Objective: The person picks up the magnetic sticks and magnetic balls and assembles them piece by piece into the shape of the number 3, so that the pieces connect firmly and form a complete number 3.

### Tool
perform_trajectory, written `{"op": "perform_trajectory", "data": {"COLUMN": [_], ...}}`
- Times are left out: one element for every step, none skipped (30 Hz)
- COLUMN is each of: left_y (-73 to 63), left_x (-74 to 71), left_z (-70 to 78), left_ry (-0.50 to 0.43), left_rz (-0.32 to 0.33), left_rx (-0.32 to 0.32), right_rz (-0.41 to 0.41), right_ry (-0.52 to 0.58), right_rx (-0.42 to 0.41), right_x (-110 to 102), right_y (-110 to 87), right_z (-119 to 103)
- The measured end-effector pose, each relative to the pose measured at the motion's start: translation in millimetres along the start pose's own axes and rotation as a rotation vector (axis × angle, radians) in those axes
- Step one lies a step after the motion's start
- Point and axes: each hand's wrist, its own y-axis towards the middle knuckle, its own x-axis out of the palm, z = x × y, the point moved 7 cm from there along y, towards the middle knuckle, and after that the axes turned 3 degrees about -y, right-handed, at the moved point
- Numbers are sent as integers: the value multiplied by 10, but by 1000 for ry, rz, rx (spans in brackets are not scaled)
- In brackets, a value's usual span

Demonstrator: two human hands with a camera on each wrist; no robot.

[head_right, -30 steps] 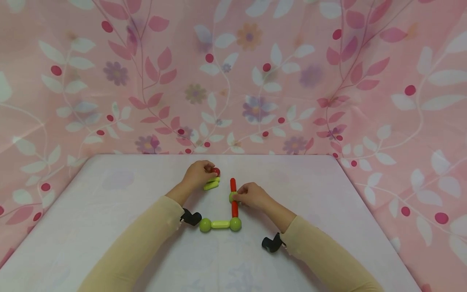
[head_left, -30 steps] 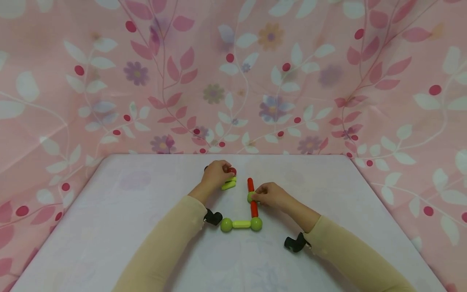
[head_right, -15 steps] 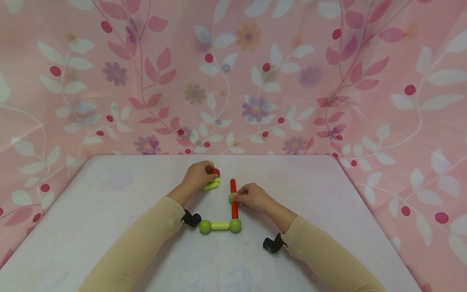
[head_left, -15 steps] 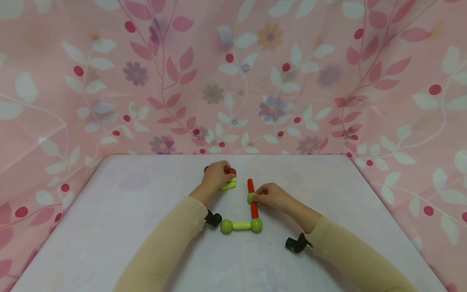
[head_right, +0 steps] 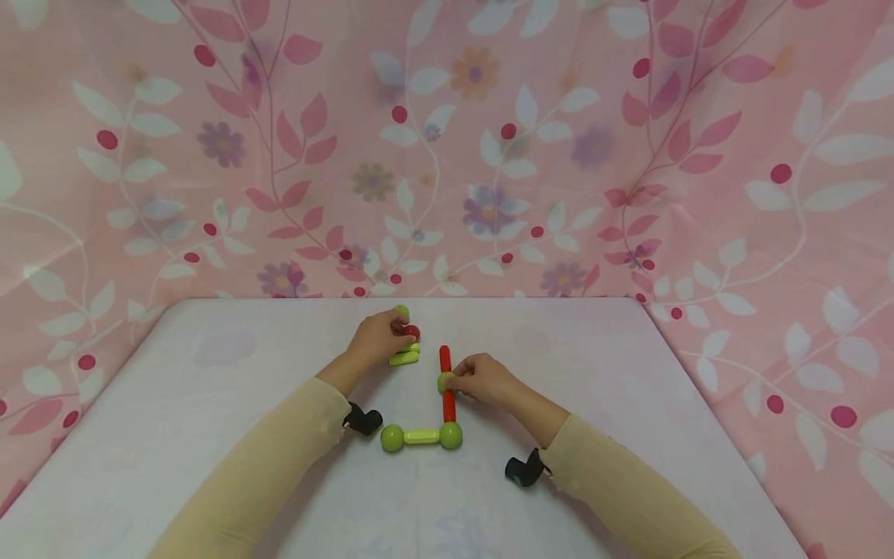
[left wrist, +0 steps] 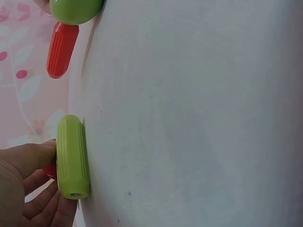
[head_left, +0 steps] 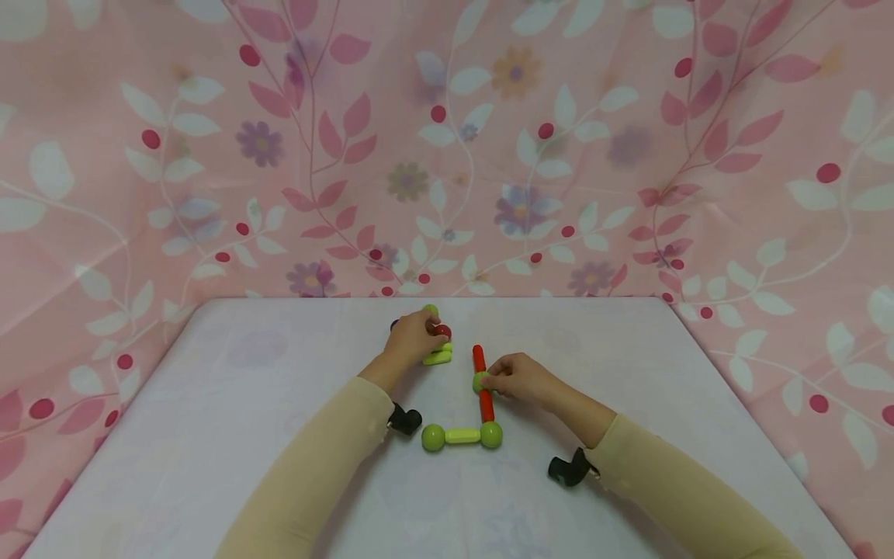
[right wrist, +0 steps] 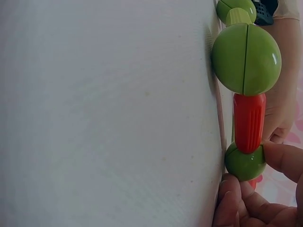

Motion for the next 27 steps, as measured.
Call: {"op": "perform_trajectory", "data": {"left_y": [-1, -2, -3, -4, -4, -4, -6, -7, -9, -10, -11, -12, -13, -12, -11, -10, -6, -3, -2, 1, 4, 6, 8, 8, 9, 12, 15], "left_x": [3, 6, 9, 12, 14, 15, 18, 22, 24, 24, 23, 21, 17, 10, 1, -7, -17, -28, -35, -40, -42, -42, -39, -33, -22, -10, 0], "left_z": [-2, -4, -6, -9, -12, -16, -19, -21, -24, -27, -28, -29, -28, -27, -22, -16, -2, 14, 32, 52, 77, 101, 123, 142, 157, 173, 186], "left_ry": [-4, -9, -12, -14, -14, -15, -16, -19, -20, -22, -24, -27, -33, -40, -47, -55, -62, -69, -79, -90, -98, -109, -122, -137, -154, -168, -180], "left_rz": [-3, -4, -6, -7, -6, -6, -6, -8, -9, -10, -10, -9, -8, -5, 0, 6, 13, 20, 23, 26, 25, 22, 15, 6, -4, -12, -18], "left_rx": [-3, -4, -6, -7, -8, -8, -9, -8, -8, -7, -4, 0, 4, 8, 14, 21, 34, 45, 55, 66, 79, 90, 99, 102, 104, 107, 108], "right_rz": [-3, -4, -5, -5, -5, -6, -5, -5, -6, -5, -5, -6, -5, -6, -6, -6, -7, -7, -7, -8, -9, -9, -10, -12, -14, -17, -19], "right_ry": [0, 1, 5, 7, 5, 5, 5, 4, 5, 3, 2, 5, 3, 3, 4, 4, 3, 4, 5, 5, 6, 9, 9, 14, 17, 20, 24], "right_rx": [-5, -8, -8, -10, -14, -15, -15, -15, -15, -16, -15, -14, -16, -18, -17, -18, -21, -21, -20, -22, -22, -23, -28, -26, -28, -30, -32], "right_x": [2, 2, 3, 4, 4, 6, 7, 8, 10, 12, 13, 14, 15, 16, 15, 14, 10, 5, 1, -5, -10, -13, -14, -13, -12, -10, -7], "right_y": [-4, -7, -11, -16, -22, -24, -27, -28, -30, -30, -29, -29, -27, -25, -24, -20, -18, -17, -16, -15, -14, -12, -10, -9, -9, -11, -14], "right_z": [-6, -10, -13, -17, -20, -20, -20, -17, -16, -13, -11, -12, -12, -11, -14, -12, -16, -18, -17, -19, -18, -17, -17, -13, -11, -12, -11]}}
